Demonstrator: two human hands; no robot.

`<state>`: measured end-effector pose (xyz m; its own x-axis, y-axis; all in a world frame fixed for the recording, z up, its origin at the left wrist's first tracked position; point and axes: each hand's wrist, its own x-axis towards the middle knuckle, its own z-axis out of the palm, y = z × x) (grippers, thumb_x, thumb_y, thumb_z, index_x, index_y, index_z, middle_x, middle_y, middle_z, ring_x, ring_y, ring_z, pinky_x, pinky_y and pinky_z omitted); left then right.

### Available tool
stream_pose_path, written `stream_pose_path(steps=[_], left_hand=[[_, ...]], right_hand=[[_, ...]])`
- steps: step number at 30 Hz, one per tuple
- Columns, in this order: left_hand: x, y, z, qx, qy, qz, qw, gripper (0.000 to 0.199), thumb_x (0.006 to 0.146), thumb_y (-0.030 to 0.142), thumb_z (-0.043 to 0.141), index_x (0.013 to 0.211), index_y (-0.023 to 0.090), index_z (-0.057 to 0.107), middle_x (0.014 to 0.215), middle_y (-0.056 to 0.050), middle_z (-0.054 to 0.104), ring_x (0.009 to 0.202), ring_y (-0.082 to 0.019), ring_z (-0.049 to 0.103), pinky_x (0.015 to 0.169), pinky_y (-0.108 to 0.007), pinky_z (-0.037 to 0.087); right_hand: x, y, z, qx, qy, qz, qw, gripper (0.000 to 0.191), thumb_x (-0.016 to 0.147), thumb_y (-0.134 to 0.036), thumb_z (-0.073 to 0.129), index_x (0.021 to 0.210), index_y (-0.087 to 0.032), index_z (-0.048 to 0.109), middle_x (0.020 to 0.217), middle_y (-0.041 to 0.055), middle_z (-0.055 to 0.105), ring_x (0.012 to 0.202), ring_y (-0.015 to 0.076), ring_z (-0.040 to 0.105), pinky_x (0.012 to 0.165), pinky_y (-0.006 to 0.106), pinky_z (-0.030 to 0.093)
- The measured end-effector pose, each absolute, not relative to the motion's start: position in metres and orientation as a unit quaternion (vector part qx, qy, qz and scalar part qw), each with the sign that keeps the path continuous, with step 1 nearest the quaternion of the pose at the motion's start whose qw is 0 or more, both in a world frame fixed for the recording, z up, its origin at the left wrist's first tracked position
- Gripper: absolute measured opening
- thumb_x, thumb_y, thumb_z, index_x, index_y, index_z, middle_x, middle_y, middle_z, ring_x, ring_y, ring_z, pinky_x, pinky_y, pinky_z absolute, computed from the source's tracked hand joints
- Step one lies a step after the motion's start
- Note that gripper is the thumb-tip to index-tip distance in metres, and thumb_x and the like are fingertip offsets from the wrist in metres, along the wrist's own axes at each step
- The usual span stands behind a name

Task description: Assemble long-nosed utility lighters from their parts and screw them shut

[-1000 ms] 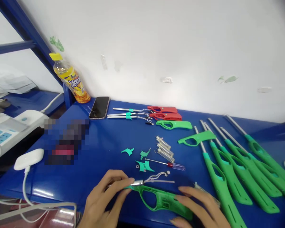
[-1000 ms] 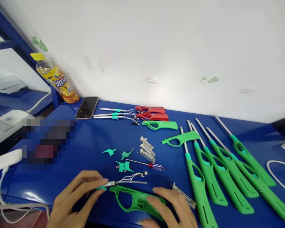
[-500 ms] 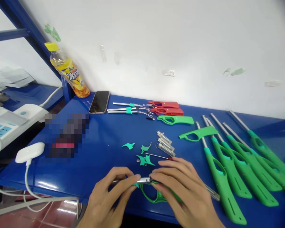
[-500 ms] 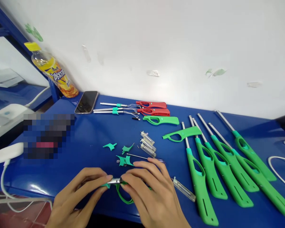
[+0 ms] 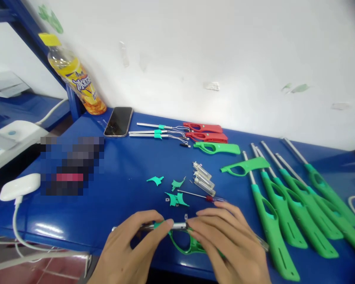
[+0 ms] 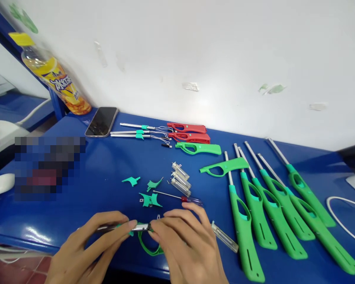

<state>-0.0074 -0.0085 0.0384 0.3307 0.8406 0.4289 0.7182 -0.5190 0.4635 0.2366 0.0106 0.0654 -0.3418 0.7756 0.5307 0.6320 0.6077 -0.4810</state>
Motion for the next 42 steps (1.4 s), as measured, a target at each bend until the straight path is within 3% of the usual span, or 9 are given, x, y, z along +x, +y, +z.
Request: stream_pose_path(steps=[6, 13, 21, 26, 30, 34, 42], left_hand=[[-0.003, -0.008, 0.041, 0.794, 0.495, 0.329, 0.127, 0.036, 0.107, 0.009, 0.052, 0.131, 0.032, 0.068, 0.115, -0.001, 0.066, 0.091, -0.01, 0.072, 0.081, -0.019, 0.06], [0.001, -0.007, 0.04, 0.795, 0.499, 0.323, 0.119, 0.043, 0.104, 0.005, 0.05, 0.131, 0.032, 0.068, 0.115, -0.001, 0.067, 0.091, -0.009, 0.073, 0.082, -0.017, 0.059], [0.003, -0.011, 0.037, 0.786, 0.488, 0.351, 0.148, 0.041, 0.105, 0.004, 0.05, 0.132, 0.029, 0.067, 0.114, -0.002, 0.066, 0.093, -0.009, 0.072, 0.078, -0.016, 0.059], [0.004, -0.011, 0.035, 0.77, 0.485, 0.378, 0.17, 0.043, 0.105, 0.0, 0.048, 0.133, 0.027, 0.067, 0.116, -0.002, 0.063, 0.095, -0.008, 0.071, 0.076, -0.013, 0.058], [0.003, -0.01, 0.034, 0.78, 0.463, 0.382, 0.176, 0.044, 0.104, -0.002, 0.048, 0.134, 0.024, 0.067, 0.115, -0.003, 0.061, 0.096, -0.008, 0.071, 0.081, -0.014, 0.059], [0.0, -0.011, 0.034, 0.785, 0.461, 0.379, 0.168, 0.046, 0.104, -0.002, 0.048, 0.136, 0.024, 0.066, 0.116, -0.004, 0.059, 0.094, -0.008, 0.07, 0.079, -0.015, 0.058], [-0.017, -0.019, 0.022, 0.84, 0.46, 0.265, 0.111, 0.063, 0.101, -0.003, 0.039, 0.148, 0.034, 0.058, 0.126, -0.006, 0.058, 0.099, -0.01, 0.07, 0.078, -0.02, 0.059]], right_hand=[[0.241, 0.0, 0.056, -0.417, -0.854, 0.002, 0.311, 0.039, 0.099, -0.004, 0.064, 0.135, -0.018, 0.071, 0.124, 0.0012, 0.081, 0.104, 0.0192, 0.077, 0.11, 0.039, 0.047], [0.244, 0.002, 0.056, -0.394, -0.883, -0.051, 0.25, 0.038, 0.103, -0.011, 0.058, 0.137, -0.02, 0.071, 0.127, 0.0029, 0.08, 0.103, 0.0193, 0.08, 0.098, 0.035, 0.058], [0.233, 0.006, 0.068, -0.429, -0.842, -0.006, 0.328, 0.02, 0.107, -0.023, 0.063, 0.121, -0.022, 0.076, 0.113, 0.0003, 0.084, 0.094, 0.0174, 0.08, 0.096, 0.035, 0.055], [0.236, 0.004, 0.075, -0.498, -0.773, 0.118, 0.374, 0.026, 0.101, -0.036, 0.07, 0.125, -0.026, 0.07, 0.114, 0.0005, 0.081, 0.101, 0.0197, 0.077, 0.095, 0.036, 0.059], [0.237, 0.007, 0.076, -0.475, -0.783, 0.158, 0.369, 0.018, 0.1, -0.023, 0.071, 0.118, -0.025, 0.074, 0.109, 0.001, 0.079, 0.096, 0.0185, 0.075, 0.086, 0.034, 0.06], [0.235, 0.008, 0.076, -0.433, -0.805, 0.156, 0.374, 0.027, 0.098, -0.005, 0.066, 0.117, -0.021, 0.077, 0.095, 0.0027, 0.076, 0.081, 0.0169, 0.069, 0.074, 0.034, 0.056], [0.238, -0.006, 0.069, -0.451, -0.843, 0.112, 0.272, 0.044, 0.105, -0.002, 0.043, 0.129, -0.021, 0.075, 0.1, 0.0019, 0.079, 0.071, 0.0131, 0.07, 0.065, 0.028, 0.052]])
